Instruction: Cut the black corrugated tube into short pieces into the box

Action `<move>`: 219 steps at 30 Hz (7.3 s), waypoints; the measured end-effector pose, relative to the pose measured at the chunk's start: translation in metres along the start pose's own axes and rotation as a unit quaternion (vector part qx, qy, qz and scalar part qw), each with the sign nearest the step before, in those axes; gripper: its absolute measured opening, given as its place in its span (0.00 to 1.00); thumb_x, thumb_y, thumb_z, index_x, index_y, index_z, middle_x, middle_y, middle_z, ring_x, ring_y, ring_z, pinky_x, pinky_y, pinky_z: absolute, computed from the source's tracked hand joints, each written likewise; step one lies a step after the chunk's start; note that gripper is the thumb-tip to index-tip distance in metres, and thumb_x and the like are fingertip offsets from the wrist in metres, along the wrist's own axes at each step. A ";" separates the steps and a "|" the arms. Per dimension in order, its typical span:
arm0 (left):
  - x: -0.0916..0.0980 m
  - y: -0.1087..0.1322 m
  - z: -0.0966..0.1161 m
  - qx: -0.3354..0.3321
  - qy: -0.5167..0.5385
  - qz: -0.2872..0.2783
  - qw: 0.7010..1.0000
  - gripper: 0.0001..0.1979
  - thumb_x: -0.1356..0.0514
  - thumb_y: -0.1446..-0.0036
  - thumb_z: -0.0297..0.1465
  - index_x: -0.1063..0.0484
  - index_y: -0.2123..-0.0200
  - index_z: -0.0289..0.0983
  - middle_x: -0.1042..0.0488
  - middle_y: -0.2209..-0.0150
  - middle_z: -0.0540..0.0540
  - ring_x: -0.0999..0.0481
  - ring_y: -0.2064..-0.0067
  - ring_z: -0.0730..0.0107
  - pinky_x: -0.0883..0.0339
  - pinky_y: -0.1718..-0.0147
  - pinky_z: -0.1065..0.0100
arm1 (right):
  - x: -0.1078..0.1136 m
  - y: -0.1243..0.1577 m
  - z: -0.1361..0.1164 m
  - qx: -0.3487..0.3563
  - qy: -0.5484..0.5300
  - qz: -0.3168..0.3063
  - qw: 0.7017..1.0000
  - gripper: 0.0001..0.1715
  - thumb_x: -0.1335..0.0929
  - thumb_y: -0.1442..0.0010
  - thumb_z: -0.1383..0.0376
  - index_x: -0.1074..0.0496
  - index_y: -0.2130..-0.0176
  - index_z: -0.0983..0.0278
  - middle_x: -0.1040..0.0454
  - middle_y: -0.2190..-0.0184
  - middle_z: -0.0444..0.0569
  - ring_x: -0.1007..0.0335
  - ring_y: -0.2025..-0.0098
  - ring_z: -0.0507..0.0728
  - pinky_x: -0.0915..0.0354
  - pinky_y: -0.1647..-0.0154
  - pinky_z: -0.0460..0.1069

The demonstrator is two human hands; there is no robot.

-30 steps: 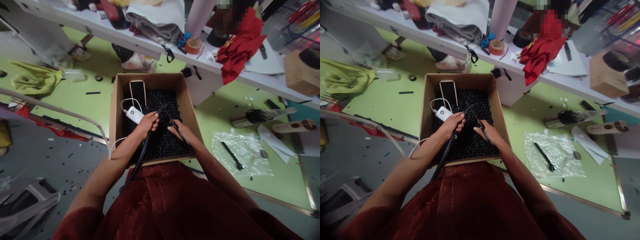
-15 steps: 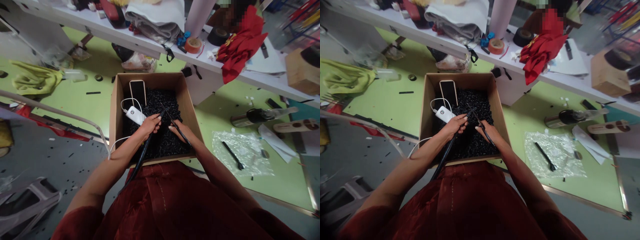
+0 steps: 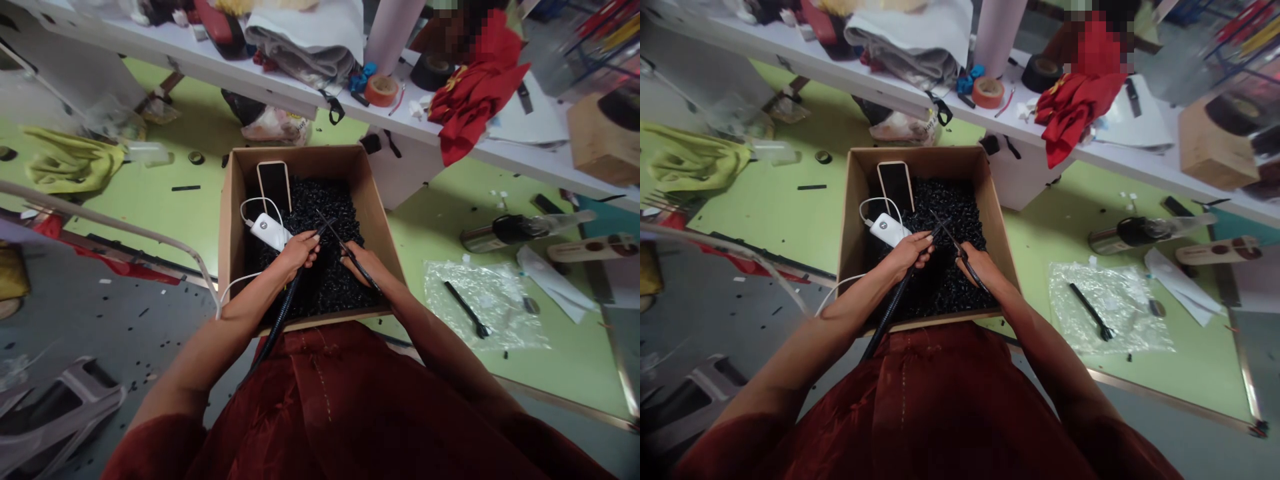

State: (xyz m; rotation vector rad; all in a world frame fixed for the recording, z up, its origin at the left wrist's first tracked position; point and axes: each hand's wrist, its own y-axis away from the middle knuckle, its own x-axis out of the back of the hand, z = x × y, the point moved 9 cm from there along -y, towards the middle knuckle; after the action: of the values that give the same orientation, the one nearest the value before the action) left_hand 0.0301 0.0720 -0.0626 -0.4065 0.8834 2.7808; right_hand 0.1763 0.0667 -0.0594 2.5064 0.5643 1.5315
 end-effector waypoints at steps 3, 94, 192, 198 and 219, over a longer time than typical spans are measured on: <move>0.000 0.000 -0.001 0.002 -0.002 0.000 1.000 0.04 0.48 0.39 0.26 0.34 0.63 0.33 0.41 0.77 0.54 0.45 0.84 0.86 0.56 0.88 0.81 | 0.001 0.001 -0.001 -0.006 0.005 0.001 1.000 0.12 0.39 0.41 0.64 0.34 0.56 0.60 0.24 0.64 0.50 0.27 0.63 0.59 0.38 0.65 0.48; -0.002 0.001 0.010 -0.017 0.119 -0.047 0.992 0.08 0.42 0.43 0.33 0.37 0.65 0.35 0.40 0.78 0.55 0.46 0.84 0.85 0.58 0.88 0.81 | 0.012 -0.005 0.008 -0.008 -0.074 0.071 0.995 0.25 0.38 0.38 0.51 0.35 0.47 0.61 0.24 0.54 0.53 0.28 0.52 0.63 0.34 0.54 0.55; 0.011 -0.004 0.004 -0.002 0.144 0.019 0.989 0.04 0.44 0.41 0.29 0.33 0.65 0.33 0.38 0.79 0.54 0.41 0.84 0.83 0.52 0.87 0.80 | 0.020 0.000 0.011 -0.016 0.018 0.102 0.994 0.21 0.36 0.40 0.52 0.30 0.51 0.59 0.22 0.65 0.51 0.25 0.62 0.63 0.35 0.63 0.52; 0.012 -0.003 0.004 0.019 0.161 0.028 0.986 0.12 0.49 0.38 0.35 0.32 0.65 0.32 0.39 0.80 0.53 0.42 0.84 0.82 0.51 0.88 0.79 | 0.019 0.001 0.001 0.016 -0.025 0.088 0.996 0.24 0.36 0.40 0.52 0.33 0.48 0.60 0.23 0.59 0.52 0.27 0.58 0.62 0.34 0.61 0.53; 0.020 0.000 0.017 -0.063 0.057 0.084 0.993 0.06 0.39 0.47 0.24 0.35 0.74 0.33 0.32 0.76 0.51 0.38 0.82 0.84 0.46 0.86 0.77 | 0.020 -0.003 -0.003 0.020 0.102 0.127 0.986 0.26 0.34 0.41 0.57 0.37 0.45 0.64 0.30 0.54 0.59 0.33 0.54 0.66 0.37 0.58 0.55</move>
State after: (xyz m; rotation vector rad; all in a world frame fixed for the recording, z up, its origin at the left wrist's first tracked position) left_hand 0.0075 0.0841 -0.0554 -0.5387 0.8036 3.0043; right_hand 0.1813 0.0768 -0.0429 2.5500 0.3112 1.8993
